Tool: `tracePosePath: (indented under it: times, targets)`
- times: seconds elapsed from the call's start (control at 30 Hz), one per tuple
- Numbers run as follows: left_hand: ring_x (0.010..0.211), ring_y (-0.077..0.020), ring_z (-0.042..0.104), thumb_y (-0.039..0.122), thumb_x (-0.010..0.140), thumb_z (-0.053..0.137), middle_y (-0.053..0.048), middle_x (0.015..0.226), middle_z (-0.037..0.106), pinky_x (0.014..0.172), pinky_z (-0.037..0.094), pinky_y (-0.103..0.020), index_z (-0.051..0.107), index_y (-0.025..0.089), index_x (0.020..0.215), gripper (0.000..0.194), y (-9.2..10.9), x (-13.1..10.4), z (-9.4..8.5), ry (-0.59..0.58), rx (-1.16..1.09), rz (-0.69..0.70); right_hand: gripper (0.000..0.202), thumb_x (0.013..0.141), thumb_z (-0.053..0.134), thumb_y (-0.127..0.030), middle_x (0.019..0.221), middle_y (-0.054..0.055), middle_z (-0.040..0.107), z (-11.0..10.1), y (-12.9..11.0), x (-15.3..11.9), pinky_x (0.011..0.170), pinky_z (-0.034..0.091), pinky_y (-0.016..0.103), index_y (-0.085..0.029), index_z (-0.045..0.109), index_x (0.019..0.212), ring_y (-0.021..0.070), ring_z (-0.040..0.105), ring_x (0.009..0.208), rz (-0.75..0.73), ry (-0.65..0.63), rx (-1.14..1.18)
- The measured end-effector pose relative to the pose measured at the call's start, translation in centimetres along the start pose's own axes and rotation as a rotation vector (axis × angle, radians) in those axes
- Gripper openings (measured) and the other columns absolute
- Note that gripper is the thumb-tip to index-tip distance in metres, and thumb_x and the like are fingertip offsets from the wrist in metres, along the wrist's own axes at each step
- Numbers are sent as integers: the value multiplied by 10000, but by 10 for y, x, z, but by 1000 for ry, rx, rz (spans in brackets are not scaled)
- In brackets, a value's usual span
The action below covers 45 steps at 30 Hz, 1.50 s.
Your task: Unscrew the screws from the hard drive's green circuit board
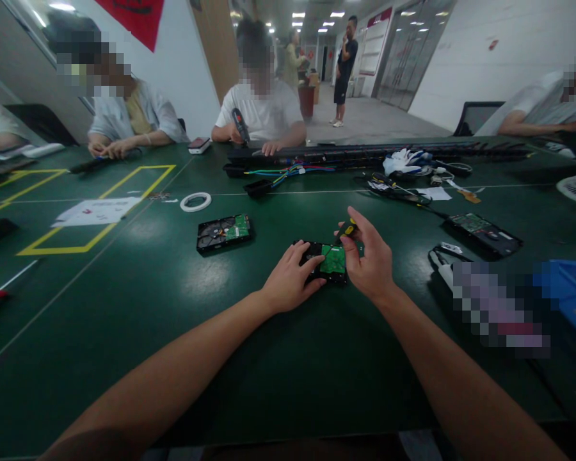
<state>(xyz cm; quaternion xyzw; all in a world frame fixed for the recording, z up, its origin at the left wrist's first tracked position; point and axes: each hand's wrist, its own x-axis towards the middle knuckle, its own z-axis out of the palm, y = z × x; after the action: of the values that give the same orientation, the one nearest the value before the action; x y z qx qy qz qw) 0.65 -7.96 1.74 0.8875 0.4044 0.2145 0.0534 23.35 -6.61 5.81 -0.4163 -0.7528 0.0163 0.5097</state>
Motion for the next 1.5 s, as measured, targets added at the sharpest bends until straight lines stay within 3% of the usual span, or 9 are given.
tracePosePath:
  times: [0.17, 0.43, 0.73, 0.97, 1.23, 1.5]
  targets:
    - [1627, -410, 293, 485, 1034, 671, -166, 1677, 402, 1287, 317, -681, 544, 262, 1525, 554, -1, 0, 1, 8, -32, -5, 585, 1064, 527, -284, 1421, 81, 678, 0, 0, 0, 1008, 643, 508, -361, 396, 1628, 251, 761, 1080, 32, -12, 61]
    - [1623, -419, 297, 467, 1038, 671, -198, 1666, 397, 1293, 318, -657, 556, 222, 1514, 548, 0, -1, 1, 15, -17, 4, 498, 999, 701, -327, 1219, 66, 696, -6, -9, 7, 905, 647, 473, -375, 583, 1480, 249, 698, 1021, -42, 70, -56]
    - [1627, -407, 291, 480, 1045, 658, -176, 1670, 401, 1302, 307, -654, 554, 243, 1519, 540, 0, 0, 0, 9, -11, 1, 569, 1068, 540, -286, 1410, 67, 697, -3, -3, 1, 1005, 651, 493, -373, 427, 1619, 252, 752, 1123, 25, -17, 62]
    - [1624, -411, 296, 481, 1040, 665, -178, 1665, 406, 1294, 310, -668, 547, 245, 1525, 552, -1, 0, 1, 5, -19, 0, 511, 1026, 639, -304, 1279, 70, 694, -6, -10, 5, 880, 674, 442, -380, 563, 1525, 241, 710, 1051, -18, 44, -10]
    - [1621, -414, 300, 490, 1040, 664, -172, 1670, 404, 1294, 312, -670, 553, 246, 1520, 550, -2, 0, 1, 9, -17, 2, 572, 1063, 536, -240, 1420, 71, 677, -4, -3, 2, 985, 662, 485, -378, 442, 1610, 250, 739, 1134, 15, -1, 67]
    - [1611, -413, 325, 473, 1036, 668, -175, 1653, 435, 1281, 321, -691, 569, 246, 1488, 515, -2, -1, 1, 23, -45, 1, 520, 1021, 633, -250, 1311, 67, 689, -5, -3, 3, 939, 688, 471, -384, 561, 1518, 250, 732, 1109, -35, 44, 24]
